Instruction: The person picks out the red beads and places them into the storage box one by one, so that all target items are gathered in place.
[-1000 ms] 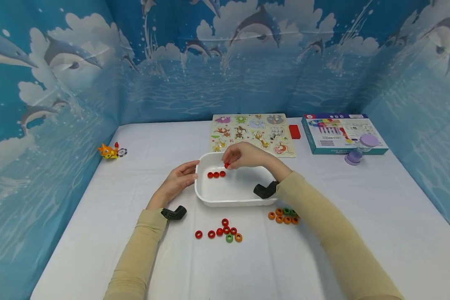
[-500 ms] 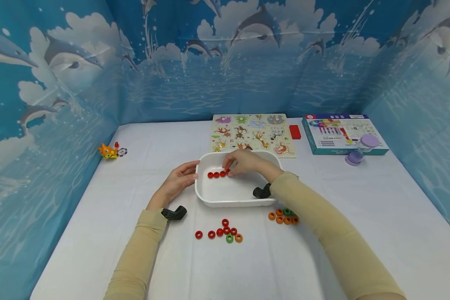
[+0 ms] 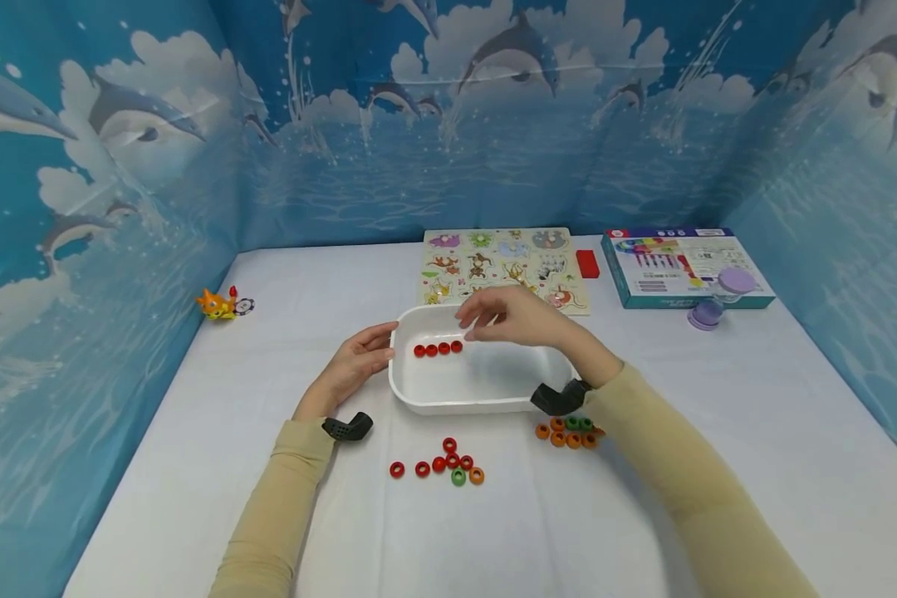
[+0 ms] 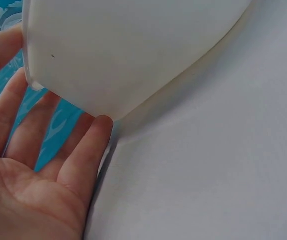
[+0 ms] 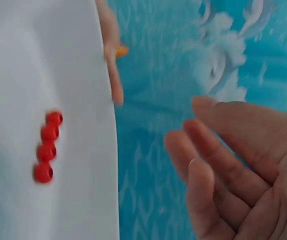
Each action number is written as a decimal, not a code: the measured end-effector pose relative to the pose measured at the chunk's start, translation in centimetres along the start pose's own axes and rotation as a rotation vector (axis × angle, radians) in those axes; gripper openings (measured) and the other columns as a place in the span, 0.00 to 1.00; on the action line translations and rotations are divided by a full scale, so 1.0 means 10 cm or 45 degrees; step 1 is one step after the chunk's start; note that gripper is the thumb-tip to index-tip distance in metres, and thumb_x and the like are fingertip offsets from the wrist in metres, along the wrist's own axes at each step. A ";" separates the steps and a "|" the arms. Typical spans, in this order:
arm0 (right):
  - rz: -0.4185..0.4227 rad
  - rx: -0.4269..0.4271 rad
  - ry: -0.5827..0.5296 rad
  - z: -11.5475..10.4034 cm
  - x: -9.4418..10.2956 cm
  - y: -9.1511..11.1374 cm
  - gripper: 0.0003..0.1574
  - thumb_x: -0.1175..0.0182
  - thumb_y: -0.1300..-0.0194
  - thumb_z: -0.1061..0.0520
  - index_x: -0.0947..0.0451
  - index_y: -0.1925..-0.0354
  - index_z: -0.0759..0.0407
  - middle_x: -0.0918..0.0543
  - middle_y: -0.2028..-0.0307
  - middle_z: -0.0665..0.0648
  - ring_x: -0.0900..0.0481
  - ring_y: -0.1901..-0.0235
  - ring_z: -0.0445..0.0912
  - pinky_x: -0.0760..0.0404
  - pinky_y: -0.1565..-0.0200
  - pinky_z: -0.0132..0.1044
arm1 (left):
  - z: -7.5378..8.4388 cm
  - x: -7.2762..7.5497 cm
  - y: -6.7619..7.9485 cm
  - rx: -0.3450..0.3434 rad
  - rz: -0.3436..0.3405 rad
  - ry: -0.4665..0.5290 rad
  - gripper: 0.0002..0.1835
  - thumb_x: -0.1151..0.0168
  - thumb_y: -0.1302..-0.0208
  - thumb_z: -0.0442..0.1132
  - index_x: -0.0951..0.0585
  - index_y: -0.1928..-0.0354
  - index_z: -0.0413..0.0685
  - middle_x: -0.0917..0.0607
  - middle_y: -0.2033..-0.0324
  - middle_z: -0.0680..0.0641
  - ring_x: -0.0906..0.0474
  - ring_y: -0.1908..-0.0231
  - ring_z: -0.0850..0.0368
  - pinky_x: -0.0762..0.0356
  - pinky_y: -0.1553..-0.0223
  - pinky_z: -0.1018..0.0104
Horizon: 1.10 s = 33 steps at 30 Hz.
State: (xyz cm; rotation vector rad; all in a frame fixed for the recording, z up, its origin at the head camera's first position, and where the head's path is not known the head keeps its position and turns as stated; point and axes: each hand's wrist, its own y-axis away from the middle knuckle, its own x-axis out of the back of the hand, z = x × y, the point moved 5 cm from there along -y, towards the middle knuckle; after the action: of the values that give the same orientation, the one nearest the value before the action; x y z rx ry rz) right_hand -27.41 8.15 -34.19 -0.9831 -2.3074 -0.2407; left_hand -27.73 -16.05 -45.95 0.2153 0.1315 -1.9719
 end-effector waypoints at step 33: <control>-0.011 -0.084 0.114 0.24 -1.28 0.81 0.10 0.35 0.49 0.47 0.23 0.65 0.42 0.24 0.75 0.38 0.29 0.76 0.37 0.28 0.76 0.28 | 0.00 0.00 0.00 0.034 0.032 -0.011 0.27 0.43 0.42 0.29 0.34 0.40 0.42 0.33 0.41 0.41 0.33 0.45 0.51 0.29 0.50 0.62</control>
State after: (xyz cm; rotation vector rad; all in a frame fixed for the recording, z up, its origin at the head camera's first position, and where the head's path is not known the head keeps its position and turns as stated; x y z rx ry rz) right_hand -15.97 7.20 -44.32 -0.9746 -2.2352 -0.3590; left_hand -27.78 -16.04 -45.99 0.2249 0.0961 -1.9505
